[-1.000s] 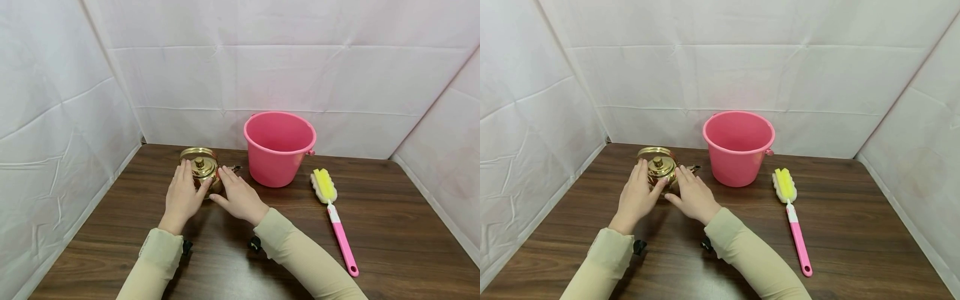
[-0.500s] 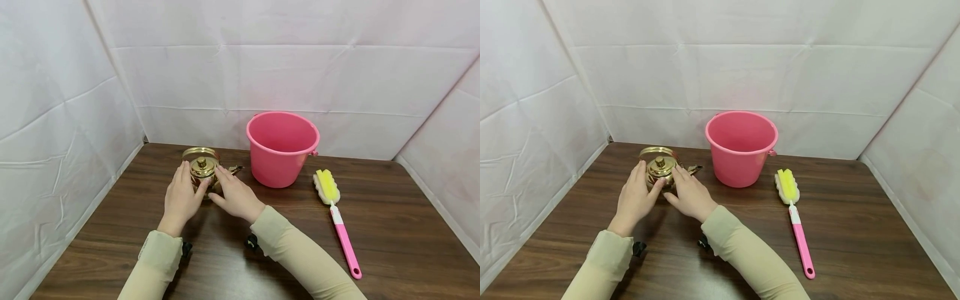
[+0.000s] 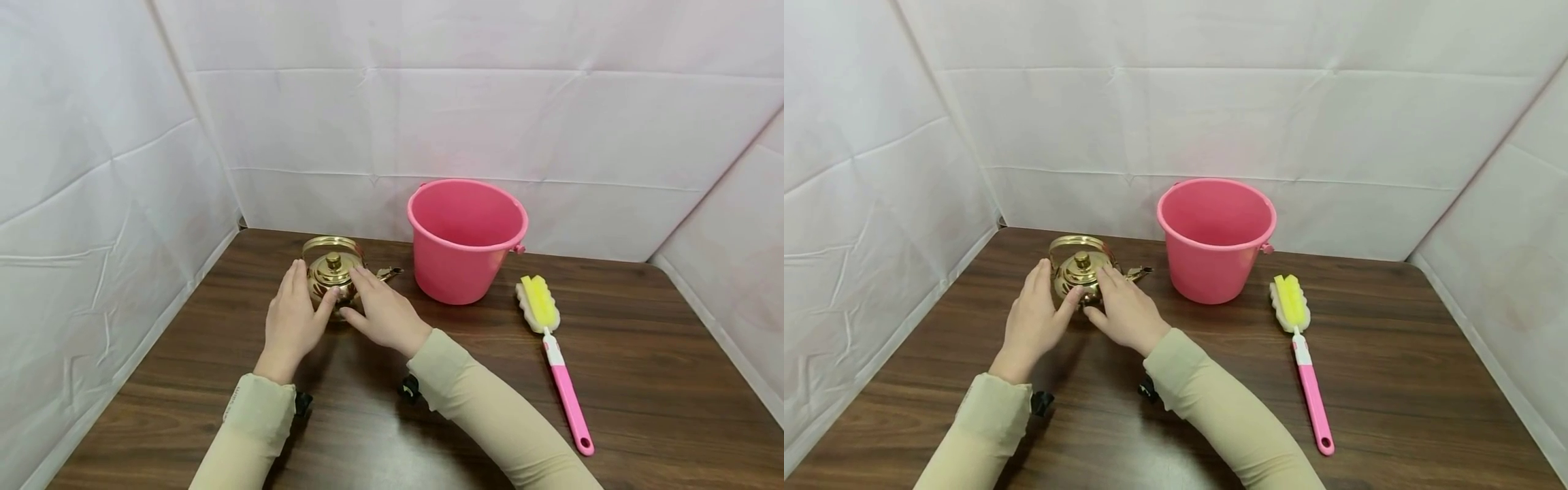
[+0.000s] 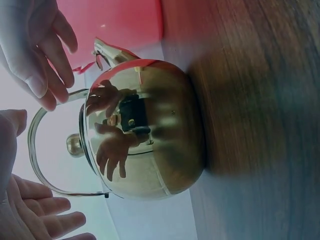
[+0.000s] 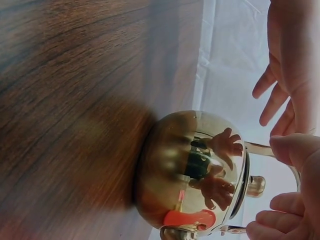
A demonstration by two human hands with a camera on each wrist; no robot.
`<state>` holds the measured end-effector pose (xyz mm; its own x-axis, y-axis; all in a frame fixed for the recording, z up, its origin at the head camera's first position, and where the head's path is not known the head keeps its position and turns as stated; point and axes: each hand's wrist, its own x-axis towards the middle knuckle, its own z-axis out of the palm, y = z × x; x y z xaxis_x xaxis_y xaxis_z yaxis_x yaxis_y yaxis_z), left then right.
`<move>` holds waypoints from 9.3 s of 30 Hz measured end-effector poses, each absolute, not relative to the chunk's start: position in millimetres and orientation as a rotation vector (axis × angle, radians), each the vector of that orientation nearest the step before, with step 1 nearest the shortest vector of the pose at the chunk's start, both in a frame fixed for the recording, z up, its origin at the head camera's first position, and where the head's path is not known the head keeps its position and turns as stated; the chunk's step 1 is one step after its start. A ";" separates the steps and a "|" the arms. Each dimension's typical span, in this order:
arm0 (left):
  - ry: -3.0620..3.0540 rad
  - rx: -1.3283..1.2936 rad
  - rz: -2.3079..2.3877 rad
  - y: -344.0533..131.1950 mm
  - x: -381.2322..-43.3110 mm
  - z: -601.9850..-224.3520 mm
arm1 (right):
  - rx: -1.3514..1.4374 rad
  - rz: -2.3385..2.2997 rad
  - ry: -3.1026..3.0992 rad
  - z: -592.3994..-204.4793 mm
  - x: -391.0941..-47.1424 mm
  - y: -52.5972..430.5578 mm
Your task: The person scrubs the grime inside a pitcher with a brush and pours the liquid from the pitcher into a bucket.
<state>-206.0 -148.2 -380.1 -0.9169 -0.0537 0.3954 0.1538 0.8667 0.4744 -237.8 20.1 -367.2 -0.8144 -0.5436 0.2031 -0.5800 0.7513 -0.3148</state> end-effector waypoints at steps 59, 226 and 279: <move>-2.638 -0.044 -0.826 -160.1 -230.6 -369.3 | 1.040 0.398 -2.658 -359.4 -267.2 -10.9; -2.416 -0.165 -0.744 -171.6 -257.3 -369.2 | 1.026 0.386 -2.271 -362.5 -272.0 1.9; -2.397 -0.179 -0.753 -172.3 -256.6 -372.1 | 1.070 0.527 -2.231 -367.4 -259.7 29.4</move>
